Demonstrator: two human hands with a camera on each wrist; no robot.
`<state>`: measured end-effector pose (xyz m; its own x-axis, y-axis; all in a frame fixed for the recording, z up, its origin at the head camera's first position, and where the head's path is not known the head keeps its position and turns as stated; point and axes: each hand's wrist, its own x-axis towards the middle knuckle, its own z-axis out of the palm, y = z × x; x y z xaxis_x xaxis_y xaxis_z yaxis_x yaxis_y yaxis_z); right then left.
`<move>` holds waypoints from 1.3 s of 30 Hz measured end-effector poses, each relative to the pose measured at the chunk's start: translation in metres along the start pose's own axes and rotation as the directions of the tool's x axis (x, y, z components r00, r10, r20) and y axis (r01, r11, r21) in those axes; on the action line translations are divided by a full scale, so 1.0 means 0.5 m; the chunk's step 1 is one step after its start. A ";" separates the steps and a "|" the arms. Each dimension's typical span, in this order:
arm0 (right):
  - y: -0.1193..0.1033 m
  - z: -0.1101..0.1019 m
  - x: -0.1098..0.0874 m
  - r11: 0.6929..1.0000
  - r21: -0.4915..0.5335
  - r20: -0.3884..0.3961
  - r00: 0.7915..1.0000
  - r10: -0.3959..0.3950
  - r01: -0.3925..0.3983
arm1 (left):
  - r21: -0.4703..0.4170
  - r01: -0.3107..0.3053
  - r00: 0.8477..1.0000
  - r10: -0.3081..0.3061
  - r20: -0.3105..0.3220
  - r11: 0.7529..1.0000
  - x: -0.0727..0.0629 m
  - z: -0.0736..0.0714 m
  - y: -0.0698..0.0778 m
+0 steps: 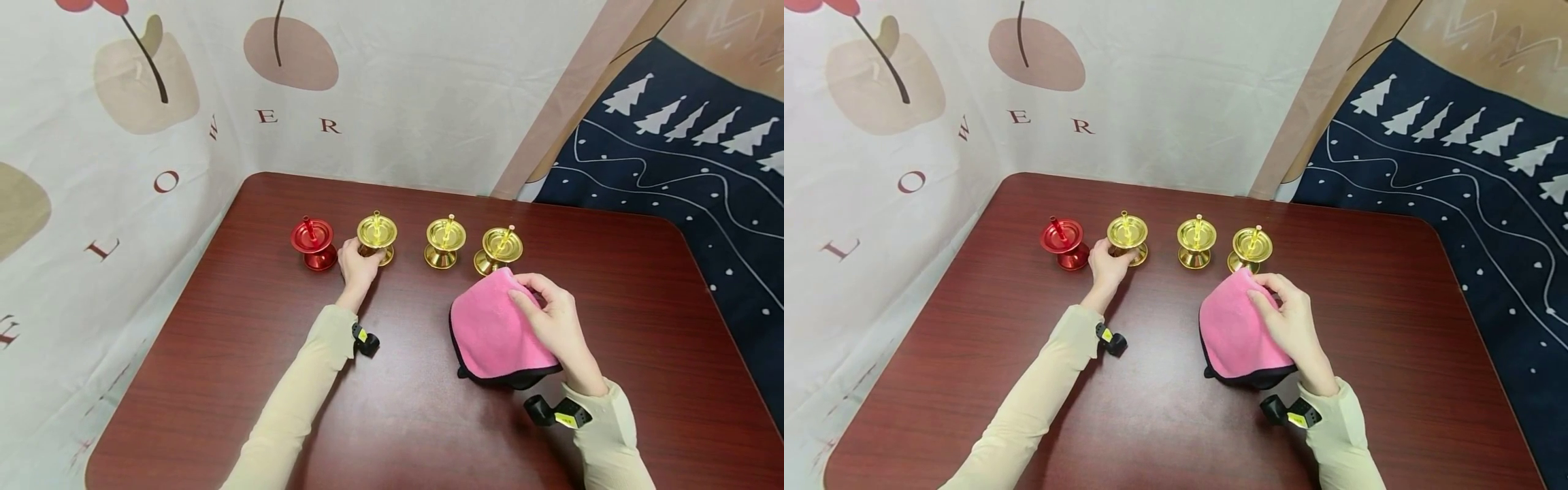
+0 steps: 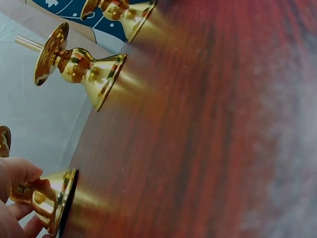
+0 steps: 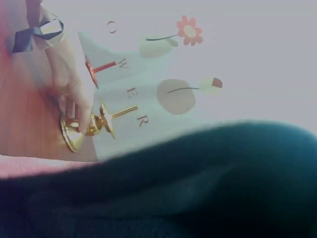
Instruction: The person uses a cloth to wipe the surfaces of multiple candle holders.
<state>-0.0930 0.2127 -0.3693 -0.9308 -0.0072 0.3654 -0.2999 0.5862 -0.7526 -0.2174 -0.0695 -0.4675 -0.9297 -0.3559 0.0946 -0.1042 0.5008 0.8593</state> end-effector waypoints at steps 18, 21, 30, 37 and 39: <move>-0.025 -0.022 0.001 0.994 0.021 -0.200 0.975 -0.098 0.105 | -0.132 -0.176 0.984 0.179 0.005 0.975 -0.021 -0.017 0.022; -0.024 -0.027 0.001 0.997 0.065 -0.208 0.978 -0.036 0.051 | -0.132 -0.212 0.976 0.216 0.012 0.968 -0.027 -0.022 0.033; -0.033 -0.027 0.005 0.947 0.267 -0.112 0.970 0.215 -0.179 | -0.187 -0.355 0.922 0.376 0.095 0.916 -0.045 -0.041 0.064; -0.041 -0.015 0.014 0.943 0.296 -0.123 0.974 0.192 -0.149 | -0.214 -0.434 0.862 0.472 0.184 0.875 -0.060 -0.057 0.092; -0.045 -0.008 0.015 0.938 0.317 -0.132 0.973 0.191 -0.141 | -0.228 -0.450 0.849 0.493 0.192 0.864 -0.064 -0.060 0.099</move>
<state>-0.0924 0.2027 -0.3475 -0.9352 0.2118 0.2839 -0.2162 0.2935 -0.9312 -0.1819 -0.0571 -0.4128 -0.9083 0.0959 0.4072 0.4086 0.4126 0.8141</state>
